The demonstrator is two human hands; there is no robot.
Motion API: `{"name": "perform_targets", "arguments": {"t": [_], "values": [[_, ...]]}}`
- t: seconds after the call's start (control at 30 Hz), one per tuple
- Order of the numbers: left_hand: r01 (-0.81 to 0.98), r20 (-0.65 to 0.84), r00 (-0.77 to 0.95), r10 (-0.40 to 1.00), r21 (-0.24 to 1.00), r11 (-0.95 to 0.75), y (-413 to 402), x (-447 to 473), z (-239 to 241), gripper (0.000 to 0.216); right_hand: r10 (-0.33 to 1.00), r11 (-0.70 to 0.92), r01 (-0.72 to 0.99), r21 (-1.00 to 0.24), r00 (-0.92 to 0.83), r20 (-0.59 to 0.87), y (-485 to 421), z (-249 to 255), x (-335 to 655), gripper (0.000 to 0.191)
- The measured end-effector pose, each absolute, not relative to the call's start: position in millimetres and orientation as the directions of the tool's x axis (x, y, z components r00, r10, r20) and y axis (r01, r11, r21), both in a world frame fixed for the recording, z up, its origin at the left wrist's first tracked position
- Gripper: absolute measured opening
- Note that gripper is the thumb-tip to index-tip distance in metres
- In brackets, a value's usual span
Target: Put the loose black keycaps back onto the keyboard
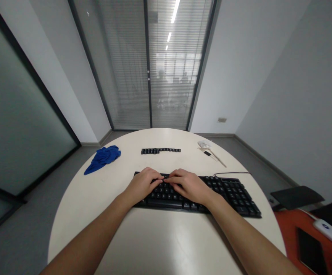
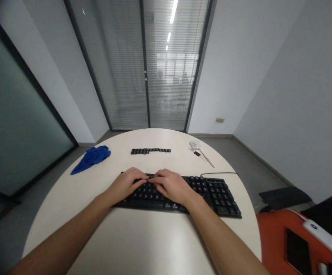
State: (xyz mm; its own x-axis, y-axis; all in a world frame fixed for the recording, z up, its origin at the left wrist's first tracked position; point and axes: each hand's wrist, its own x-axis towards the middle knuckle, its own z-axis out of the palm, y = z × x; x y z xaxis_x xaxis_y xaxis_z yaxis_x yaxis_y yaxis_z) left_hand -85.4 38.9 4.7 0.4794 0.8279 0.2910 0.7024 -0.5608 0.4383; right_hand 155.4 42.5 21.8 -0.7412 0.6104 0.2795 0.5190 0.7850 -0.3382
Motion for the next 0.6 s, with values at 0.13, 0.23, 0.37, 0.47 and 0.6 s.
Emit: {"name": "perform_targets", "arguments": {"t": [0.13, 0.23, 0.37, 0.47, 0.6], "values": [[0.723, 0.261, 0.507, 0.821, 0.389, -0.57, 37, -87, 11, 0.017, 0.608, 0.788, 0.521, -0.329, -0.743, 0.279, 43, 19, 156, 0.036], [0.724, 0.23, 0.548, 0.804, 0.35, -0.594, 34, -87, 15, 0.02, 0.612, 0.785, 0.529, -0.321, -0.741, 0.276, 43, 19, 155, 0.036], [0.727, 0.205, 0.578, 0.79, 0.312, -0.612, 30, -87, 20, 0.021, 0.622, 0.779, 0.548, -0.304, -0.737, 0.266, 42, 21, 152, 0.033], [0.722, 0.197, 0.593, 0.781, 0.299, -0.624, 29, -87, 22, 0.022, 0.626, 0.777, 0.561, -0.286, -0.737, 0.254, 43, 22, 149, 0.03], [0.713, 0.201, 0.604, 0.771, 0.296, -0.636, 30, -88, 21, 0.023, 0.622, 0.781, 0.564, -0.268, -0.738, 0.26, 44, 21, 147, 0.029]]}}
